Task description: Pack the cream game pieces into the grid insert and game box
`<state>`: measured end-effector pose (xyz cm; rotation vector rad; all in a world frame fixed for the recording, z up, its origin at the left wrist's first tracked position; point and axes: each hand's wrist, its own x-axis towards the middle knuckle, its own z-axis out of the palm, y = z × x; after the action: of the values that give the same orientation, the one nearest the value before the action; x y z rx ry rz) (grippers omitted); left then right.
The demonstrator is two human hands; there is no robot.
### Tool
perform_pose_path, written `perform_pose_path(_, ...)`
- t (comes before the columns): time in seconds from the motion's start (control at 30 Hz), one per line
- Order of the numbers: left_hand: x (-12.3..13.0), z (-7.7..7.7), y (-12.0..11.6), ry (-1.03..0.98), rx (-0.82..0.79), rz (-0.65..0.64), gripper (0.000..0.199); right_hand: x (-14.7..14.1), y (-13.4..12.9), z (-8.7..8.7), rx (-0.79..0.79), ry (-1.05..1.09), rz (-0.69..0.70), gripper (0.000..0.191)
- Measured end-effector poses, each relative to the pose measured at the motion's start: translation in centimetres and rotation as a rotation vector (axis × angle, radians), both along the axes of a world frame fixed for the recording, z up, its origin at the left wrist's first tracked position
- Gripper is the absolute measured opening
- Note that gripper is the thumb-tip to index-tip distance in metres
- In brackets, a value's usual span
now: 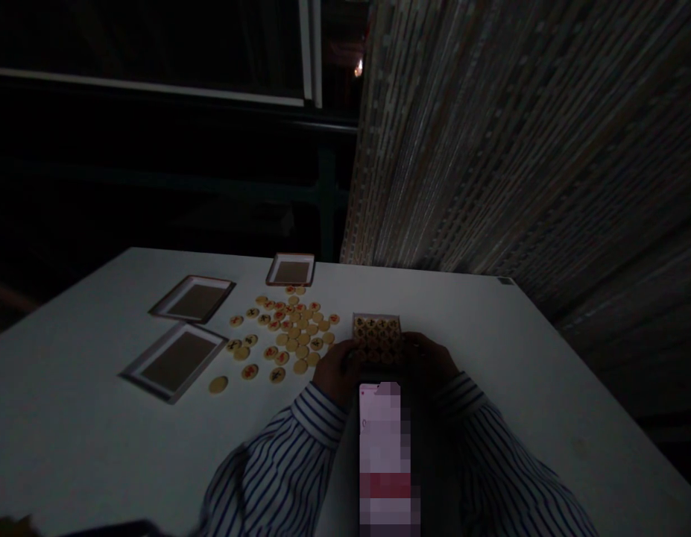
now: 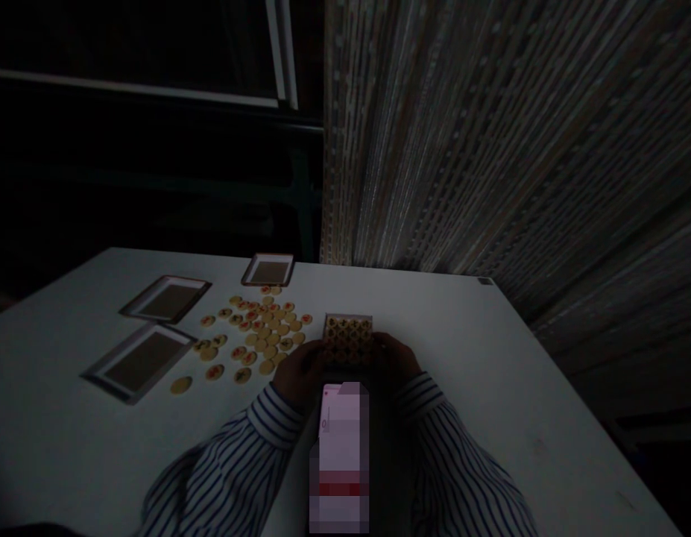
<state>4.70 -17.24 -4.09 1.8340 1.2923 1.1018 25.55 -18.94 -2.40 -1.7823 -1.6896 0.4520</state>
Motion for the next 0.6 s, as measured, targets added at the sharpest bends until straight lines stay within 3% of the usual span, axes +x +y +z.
perform_pose_path(0.17,-0.1,0.0,0.2,0.023,0.037,-0.006,0.024,0.3,0.2,-0.4,0.032,0.037,-0.029,0.027)
perform_pose_path(0.43,-0.4,1.8,-0.2,0.092,0.112,0.038,0.018,1.1,0.4,-1.1,0.092,-0.018,-0.049,0.031)
perform_pose_path(0.6,-0.4,2.0,-0.4,0.047,0.126,0.041,0.019,1.2,0.5,-1.3,0.098,-0.044,-0.047,0.030)
